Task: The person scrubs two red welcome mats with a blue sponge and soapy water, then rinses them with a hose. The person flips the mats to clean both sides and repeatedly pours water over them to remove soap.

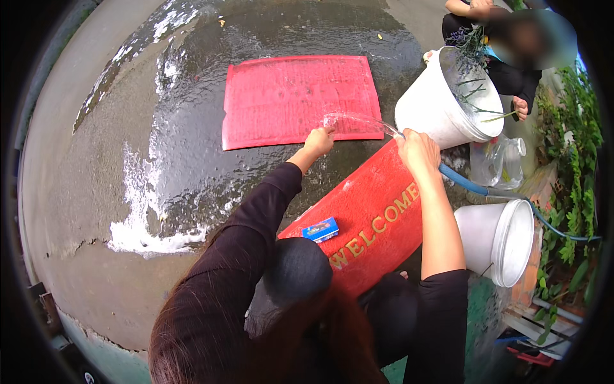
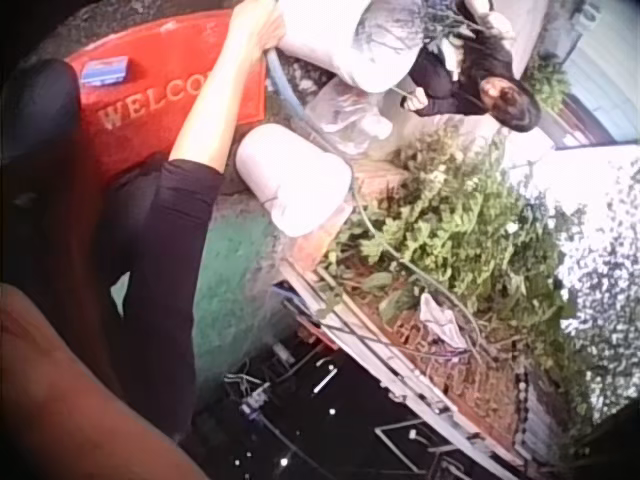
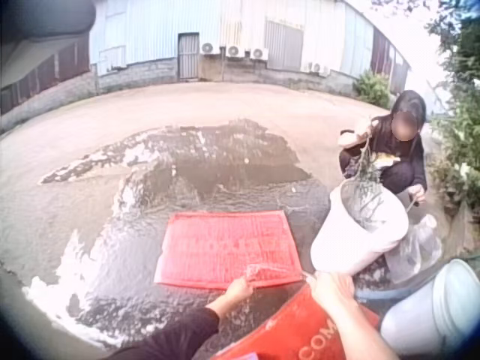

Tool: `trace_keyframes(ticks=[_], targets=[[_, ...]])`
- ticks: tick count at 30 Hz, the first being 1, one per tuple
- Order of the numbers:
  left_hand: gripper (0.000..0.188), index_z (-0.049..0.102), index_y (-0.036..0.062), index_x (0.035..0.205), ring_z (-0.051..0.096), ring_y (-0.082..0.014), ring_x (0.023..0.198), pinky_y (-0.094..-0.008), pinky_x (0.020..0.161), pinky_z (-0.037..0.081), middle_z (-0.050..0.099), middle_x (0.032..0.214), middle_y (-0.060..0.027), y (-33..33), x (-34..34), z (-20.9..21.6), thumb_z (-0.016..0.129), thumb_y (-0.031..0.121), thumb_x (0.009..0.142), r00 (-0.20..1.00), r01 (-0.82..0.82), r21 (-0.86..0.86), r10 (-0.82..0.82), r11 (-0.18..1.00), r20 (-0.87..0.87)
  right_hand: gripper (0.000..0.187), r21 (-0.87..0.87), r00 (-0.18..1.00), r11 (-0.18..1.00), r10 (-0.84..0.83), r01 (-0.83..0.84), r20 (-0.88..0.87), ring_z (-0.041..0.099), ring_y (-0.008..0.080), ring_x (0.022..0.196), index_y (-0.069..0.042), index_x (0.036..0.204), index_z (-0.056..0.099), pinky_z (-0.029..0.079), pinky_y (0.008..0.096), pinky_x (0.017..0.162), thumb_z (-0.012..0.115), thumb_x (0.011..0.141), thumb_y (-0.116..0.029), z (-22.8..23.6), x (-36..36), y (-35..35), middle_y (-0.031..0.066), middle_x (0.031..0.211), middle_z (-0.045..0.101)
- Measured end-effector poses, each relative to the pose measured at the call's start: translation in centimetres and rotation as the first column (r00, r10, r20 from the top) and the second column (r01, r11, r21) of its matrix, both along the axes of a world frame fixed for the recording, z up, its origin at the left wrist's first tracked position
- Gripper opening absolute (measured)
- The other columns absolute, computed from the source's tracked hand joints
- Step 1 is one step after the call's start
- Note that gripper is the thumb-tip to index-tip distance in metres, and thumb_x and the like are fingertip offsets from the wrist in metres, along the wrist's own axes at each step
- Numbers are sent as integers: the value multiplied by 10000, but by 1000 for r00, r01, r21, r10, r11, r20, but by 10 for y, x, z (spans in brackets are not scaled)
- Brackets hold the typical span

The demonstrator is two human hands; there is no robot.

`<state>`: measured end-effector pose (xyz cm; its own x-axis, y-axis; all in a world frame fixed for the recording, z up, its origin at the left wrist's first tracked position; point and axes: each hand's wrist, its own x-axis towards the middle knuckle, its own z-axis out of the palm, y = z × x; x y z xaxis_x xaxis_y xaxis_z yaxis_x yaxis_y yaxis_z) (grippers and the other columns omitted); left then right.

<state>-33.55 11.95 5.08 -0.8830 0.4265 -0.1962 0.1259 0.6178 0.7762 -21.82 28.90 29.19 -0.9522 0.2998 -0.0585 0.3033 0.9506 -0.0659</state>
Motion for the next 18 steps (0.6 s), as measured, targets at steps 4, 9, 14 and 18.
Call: trace_keyframes(ticks=[4, 9, 14, 18], targets=[[249, 640, 76, 1028, 583, -347, 970, -413, 849, 464, 612, 1042, -183, -92, 75, -11, 513, 133, 821, 995, -89, -62, 85, 994, -57, 280, 76, 996, 996, -38, 44, -75, 628, 386, 757, -47, 849, 649, 486, 456, 686, 544, 842, -307, -27, -27, 19, 214, 760, 637], [225, 647, 70, 973, 586, -319, 939, -401, 809, 475, 630, 959, -145, -162, 157, -3, 478, 58, 824, 992, -118, -46, 115, 992, -60, 272, 181, 985, 977, -82, 110, -151, 642, 361, 752, -55, 835, 661, 495, 435, 679, 546, 833, -302, -39, -54, 44, 196, 774, 649], [236, 628, 89, 969, 577, -278, 942, -373, 806, 486, 626, 928, -87, -173, 222, -8, 495, 29, 784, 991, 95, 5, -94, 995, -93, 284, 182, 997, 981, -64, 72, -45, 633, 370, 779, -64, 881, 654, 486, 447, 700, 537, 850, -321, -51, -62, 34, 200, 782, 646], [333, 559, 141, 1158, 474, -287, 1143, -428, 914, 424, 532, 1191, -105, -145, 230, -15, 536, 119, 826, 909, 386, -14, -383, 922, -163, 283, 156, 995, 986, 76, -64, -72, 639, 360, 715, -54, 801, 639, 487, 447, 642, 525, 862, -305, -62, -58, 2, 194, 726, 641]])
